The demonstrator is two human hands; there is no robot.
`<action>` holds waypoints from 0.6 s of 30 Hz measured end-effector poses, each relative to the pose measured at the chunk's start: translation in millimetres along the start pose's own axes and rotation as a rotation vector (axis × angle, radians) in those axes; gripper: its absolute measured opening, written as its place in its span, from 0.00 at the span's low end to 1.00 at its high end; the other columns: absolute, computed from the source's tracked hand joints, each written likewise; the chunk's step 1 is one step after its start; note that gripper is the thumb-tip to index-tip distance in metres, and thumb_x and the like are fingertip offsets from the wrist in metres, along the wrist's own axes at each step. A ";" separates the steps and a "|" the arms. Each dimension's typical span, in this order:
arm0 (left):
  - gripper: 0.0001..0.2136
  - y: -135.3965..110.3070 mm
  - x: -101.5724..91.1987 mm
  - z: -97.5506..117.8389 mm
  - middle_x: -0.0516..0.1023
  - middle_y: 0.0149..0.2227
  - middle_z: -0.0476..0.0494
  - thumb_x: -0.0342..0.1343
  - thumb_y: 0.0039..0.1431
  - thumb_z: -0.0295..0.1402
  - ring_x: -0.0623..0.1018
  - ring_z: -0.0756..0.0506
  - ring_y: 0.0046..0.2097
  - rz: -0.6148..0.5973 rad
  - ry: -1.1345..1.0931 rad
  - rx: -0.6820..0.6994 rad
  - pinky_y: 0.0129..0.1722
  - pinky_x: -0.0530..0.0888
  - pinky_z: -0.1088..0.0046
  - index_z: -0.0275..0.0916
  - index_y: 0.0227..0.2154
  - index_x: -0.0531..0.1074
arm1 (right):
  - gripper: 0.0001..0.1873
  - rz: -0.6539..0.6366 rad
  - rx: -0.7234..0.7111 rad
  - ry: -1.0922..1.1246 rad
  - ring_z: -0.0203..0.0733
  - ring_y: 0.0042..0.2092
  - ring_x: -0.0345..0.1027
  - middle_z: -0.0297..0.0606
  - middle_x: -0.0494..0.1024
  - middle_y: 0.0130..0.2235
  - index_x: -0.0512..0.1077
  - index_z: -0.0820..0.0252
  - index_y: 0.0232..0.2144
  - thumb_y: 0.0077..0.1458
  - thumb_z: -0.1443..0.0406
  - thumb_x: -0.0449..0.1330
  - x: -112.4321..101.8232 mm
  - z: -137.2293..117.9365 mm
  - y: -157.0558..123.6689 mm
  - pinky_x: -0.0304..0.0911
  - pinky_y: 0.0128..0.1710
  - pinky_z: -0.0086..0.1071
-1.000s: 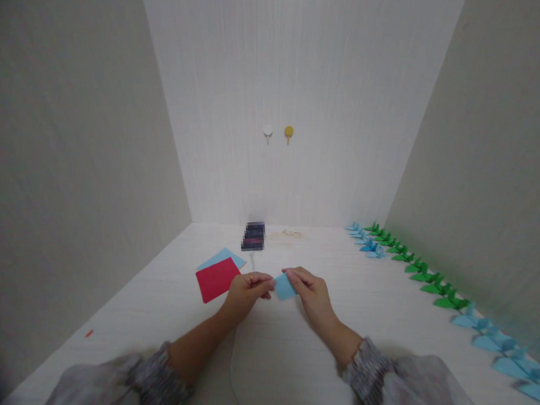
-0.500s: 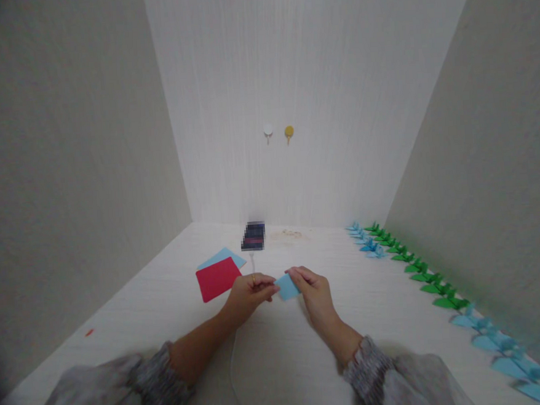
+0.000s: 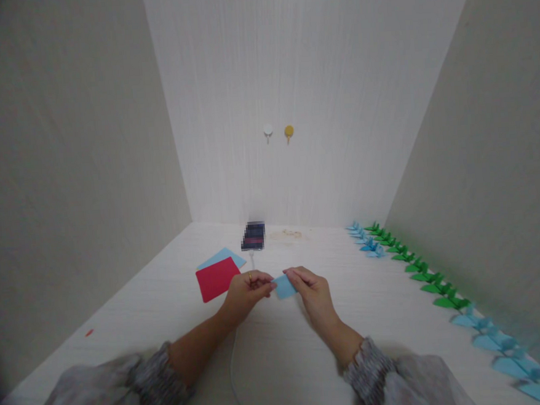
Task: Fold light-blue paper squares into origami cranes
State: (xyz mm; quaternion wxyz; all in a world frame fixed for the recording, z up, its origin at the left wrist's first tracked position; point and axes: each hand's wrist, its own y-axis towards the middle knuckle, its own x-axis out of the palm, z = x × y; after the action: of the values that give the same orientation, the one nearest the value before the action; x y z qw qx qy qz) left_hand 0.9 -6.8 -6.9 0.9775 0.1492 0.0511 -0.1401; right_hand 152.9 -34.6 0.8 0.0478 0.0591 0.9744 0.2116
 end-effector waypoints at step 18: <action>0.13 1.3 -0.1 0.8 0.68 0.17 0.50 0.54 0.40 0.41 0.65 0.54 0.21 0.022 -0.023 -0.017 0.21 0.62 0.80 0.33 0.22 0.69 | 0.08 -0.026 -0.034 -0.087 0.38 0.34 0.64 0.36 0.73 0.30 0.73 0.59 0.27 0.46 0.63 0.55 -0.7 -2.1 -0.5 0.58 0.34 0.29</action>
State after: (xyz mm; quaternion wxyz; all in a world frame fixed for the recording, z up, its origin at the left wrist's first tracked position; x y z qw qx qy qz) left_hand 1.3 -5.8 -5.8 0.9807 0.1399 0.0395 -0.1304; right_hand 153.3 -36.0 2.6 0.0937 0.0549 0.9683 0.2247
